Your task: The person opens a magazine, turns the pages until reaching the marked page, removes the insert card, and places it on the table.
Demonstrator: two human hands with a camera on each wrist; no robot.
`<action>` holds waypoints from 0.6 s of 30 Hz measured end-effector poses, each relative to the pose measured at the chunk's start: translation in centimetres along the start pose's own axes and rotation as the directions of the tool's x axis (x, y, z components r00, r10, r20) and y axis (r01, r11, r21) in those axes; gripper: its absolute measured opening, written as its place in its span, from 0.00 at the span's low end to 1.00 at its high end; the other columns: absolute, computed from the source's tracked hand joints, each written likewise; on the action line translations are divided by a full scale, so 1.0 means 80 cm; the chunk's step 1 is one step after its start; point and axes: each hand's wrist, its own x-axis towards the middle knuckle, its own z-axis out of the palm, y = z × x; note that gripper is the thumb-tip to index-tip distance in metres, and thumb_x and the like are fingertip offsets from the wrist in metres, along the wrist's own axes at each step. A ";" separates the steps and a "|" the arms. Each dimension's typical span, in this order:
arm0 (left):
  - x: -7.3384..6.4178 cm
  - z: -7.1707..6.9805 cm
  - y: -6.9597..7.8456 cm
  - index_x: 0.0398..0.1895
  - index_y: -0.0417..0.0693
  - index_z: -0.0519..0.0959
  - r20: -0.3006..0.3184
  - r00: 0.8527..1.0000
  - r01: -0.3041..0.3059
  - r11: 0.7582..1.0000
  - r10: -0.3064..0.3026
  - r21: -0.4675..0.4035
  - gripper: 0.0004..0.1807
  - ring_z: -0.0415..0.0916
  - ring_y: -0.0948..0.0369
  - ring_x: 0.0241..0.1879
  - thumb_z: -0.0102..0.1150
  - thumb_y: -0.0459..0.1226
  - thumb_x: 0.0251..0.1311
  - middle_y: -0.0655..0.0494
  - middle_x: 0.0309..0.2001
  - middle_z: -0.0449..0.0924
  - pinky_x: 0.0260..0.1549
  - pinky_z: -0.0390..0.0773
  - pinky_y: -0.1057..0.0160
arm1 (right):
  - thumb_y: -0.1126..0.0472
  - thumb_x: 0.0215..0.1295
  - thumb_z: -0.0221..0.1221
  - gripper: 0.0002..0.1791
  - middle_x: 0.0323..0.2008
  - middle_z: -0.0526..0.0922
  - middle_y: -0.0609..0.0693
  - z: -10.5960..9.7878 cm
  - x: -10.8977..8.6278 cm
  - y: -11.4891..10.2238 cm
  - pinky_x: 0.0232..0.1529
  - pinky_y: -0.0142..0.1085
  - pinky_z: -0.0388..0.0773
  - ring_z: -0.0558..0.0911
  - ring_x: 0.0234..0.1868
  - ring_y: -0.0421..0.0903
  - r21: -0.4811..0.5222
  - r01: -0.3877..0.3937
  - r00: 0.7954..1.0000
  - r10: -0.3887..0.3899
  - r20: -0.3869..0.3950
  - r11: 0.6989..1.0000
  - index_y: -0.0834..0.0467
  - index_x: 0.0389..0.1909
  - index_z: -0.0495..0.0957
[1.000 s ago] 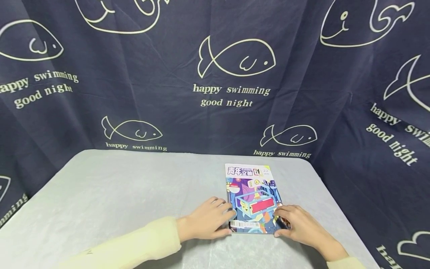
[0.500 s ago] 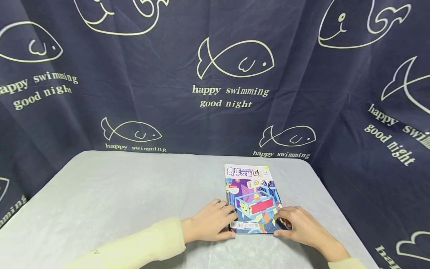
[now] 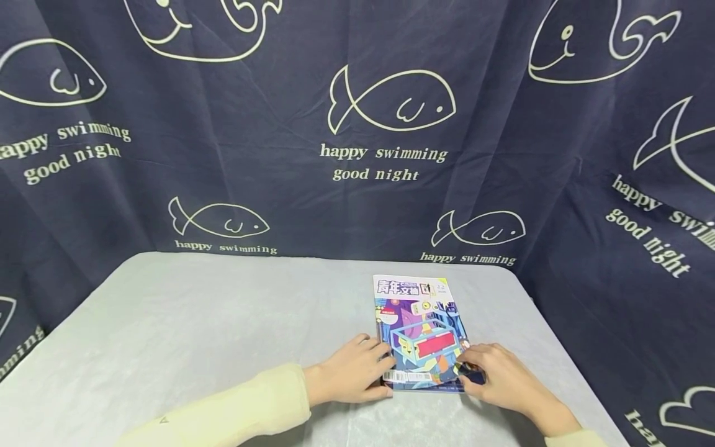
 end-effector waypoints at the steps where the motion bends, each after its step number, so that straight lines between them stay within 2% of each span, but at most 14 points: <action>1: 0.000 0.001 0.000 0.51 0.60 0.71 0.002 1.000 0.000 1.000 0.000 0.000 0.28 0.69 0.65 0.46 0.34 0.64 0.60 0.63 0.46 0.73 0.45 0.67 0.65 | 0.57 0.32 0.70 0.16 0.30 0.80 0.35 0.000 0.000 0.000 0.36 0.35 0.72 0.79 0.32 0.36 -0.001 -0.002 1.000 0.002 -0.004 1.000 0.48 0.28 0.81; 6: 0.001 0.003 0.000 0.51 0.60 0.71 0.004 1.000 -0.002 1.000 0.002 0.011 0.27 0.69 0.65 0.46 0.35 0.63 0.61 0.63 0.46 0.73 0.47 0.67 0.64 | 0.59 0.31 0.69 0.16 0.31 0.80 0.35 -0.002 0.000 0.000 0.37 0.35 0.72 0.79 0.33 0.37 -0.008 -0.008 1.000 0.008 -0.011 1.000 0.47 0.28 0.81; 11: 0.002 0.004 0.000 0.50 0.60 0.72 -0.008 1.000 -0.003 1.000 0.003 0.005 0.25 0.70 0.65 0.45 0.36 0.62 0.61 0.63 0.46 0.73 0.47 0.67 0.64 | 0.57 0.31 0.69 0.16 0.31 0.81 0.36 -0.002 0.000 0.003 0.38 0.35 0.71 0.79 0.33 0.37 -0.019 -0.003 0.999 0.002 -0.038 1.000 0.48 0.28 0.81; 18: 0.004 0.004 0.001 0.44 0.60 0.73 -0.028 1.000 0.000 1.000 0.000 0.002 0.23 0.69 0.66 0.39 0.39 0.62 0.60 0.64 0.40 0.72 0.42 0.65 0.66 | 0.56 0.30 0.71 0.15 0.29 0.81 0.37 -0.002 0.004 0.008 0.41 0.33 0.66 0.79 0.33 0.39 -0.027 -0.006 0.995 0.003 -0.099 1.000 0.50 0.26 0.81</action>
